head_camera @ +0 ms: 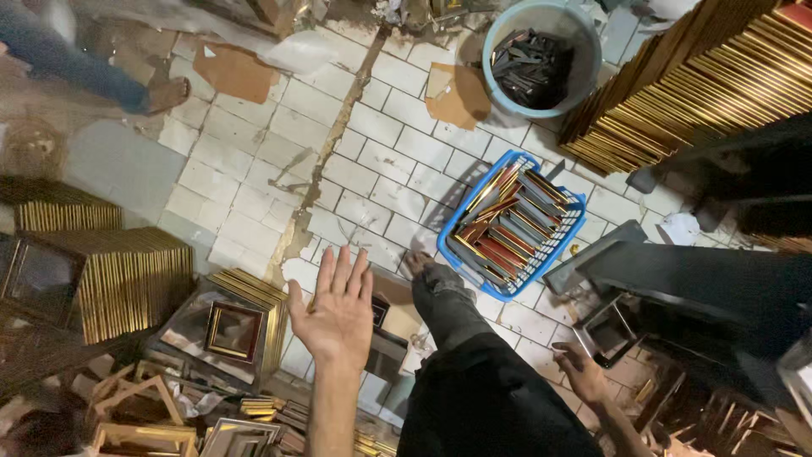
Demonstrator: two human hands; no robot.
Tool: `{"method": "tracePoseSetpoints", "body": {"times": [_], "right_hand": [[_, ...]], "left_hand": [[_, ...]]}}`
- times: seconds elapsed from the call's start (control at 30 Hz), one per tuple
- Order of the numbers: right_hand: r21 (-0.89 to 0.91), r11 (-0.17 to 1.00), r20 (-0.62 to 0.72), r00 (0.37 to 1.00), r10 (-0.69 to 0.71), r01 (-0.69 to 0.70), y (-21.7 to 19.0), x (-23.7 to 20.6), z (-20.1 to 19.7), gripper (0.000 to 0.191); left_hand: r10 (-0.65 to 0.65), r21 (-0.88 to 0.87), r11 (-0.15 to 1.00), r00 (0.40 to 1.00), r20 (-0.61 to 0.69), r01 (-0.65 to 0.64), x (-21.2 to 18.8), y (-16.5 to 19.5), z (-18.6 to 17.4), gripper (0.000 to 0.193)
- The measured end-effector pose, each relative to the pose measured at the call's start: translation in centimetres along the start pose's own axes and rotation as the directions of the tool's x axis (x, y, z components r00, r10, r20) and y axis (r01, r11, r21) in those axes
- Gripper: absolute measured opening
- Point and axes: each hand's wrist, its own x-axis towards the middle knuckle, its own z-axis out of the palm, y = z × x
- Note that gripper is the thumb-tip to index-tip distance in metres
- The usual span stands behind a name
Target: The person assembles picture frames at a manual v-nail joining press. They position mitered frame corners on the machine, operate the press to drive staples into each corner, then place completed frames on the workbench and stack finished frames together.
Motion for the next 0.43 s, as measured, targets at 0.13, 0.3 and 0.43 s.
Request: {"method": "tracePoseSetpoints", "body": {"times": [0.13,0.3,0.43], "right_hand": [[0.021,0.999,-0.038,0.999,0.025,-0.024,-3.7,3.2,0.5,0.036],[0.001,0.993,0.026,0.993,0.115,-0.115,-13.1,10.9,3.3,0.035],[-0.05,0.999,0.029,0.999,0.018,-0.017,-23.6,19.0,4.7,0.035]], "left_hand": [[0.029,-0.266,0.963,0.968,0.251,0.04,2.9,6.0,14.0,0.097],[0.188,-0.652,0.746,0.899,0.396,0.132,9.1,14.9,27.6,0.105],[0.174,-0.735,0.67,0.941,0.291,0.104,13.9,21.8,35.7,0.116]]}}
